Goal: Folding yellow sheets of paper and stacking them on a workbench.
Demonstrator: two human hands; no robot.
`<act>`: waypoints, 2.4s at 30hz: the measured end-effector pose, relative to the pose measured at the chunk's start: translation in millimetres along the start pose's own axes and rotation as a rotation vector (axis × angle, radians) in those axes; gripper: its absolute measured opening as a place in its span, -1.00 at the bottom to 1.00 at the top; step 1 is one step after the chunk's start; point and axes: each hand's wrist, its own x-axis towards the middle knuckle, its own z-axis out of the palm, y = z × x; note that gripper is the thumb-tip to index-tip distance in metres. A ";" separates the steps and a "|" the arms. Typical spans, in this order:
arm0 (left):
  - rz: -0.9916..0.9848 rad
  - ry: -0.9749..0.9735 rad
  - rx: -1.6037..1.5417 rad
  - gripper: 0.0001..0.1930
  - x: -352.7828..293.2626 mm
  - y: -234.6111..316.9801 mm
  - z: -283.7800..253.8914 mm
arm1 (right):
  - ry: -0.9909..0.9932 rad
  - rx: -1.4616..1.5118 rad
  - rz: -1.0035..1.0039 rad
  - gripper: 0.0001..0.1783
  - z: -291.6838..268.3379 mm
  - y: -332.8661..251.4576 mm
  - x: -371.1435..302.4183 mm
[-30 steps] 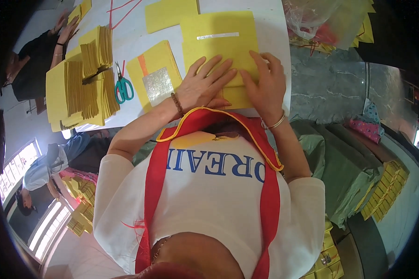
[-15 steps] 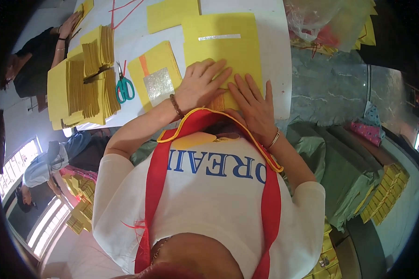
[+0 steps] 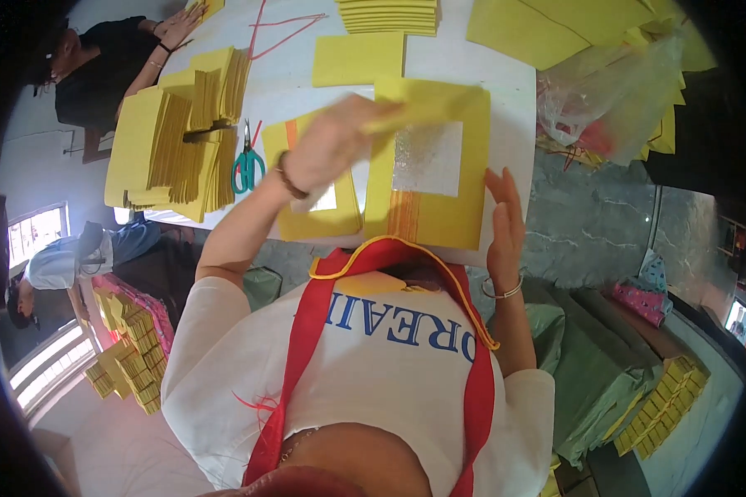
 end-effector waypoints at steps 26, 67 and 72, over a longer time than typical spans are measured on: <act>-0.112 -0.053 0.862 -0.42 -4.8 -192.2 35.2 | -0.123 -0.645 -0.183 -0.65 9.5 20.2 -1.4; 0.066 -0.292 0.249 -0.59 -68.4 43.3 41.4 | -0.147 -0.172 0.027 -0.71 -8.5 30.1 1.2; -0.061 -0.253 0.044 -0.77 -64.4 33.1 39.8 | -0.198 -0.153 0.075 -0.48 -12.0 29.3 1.6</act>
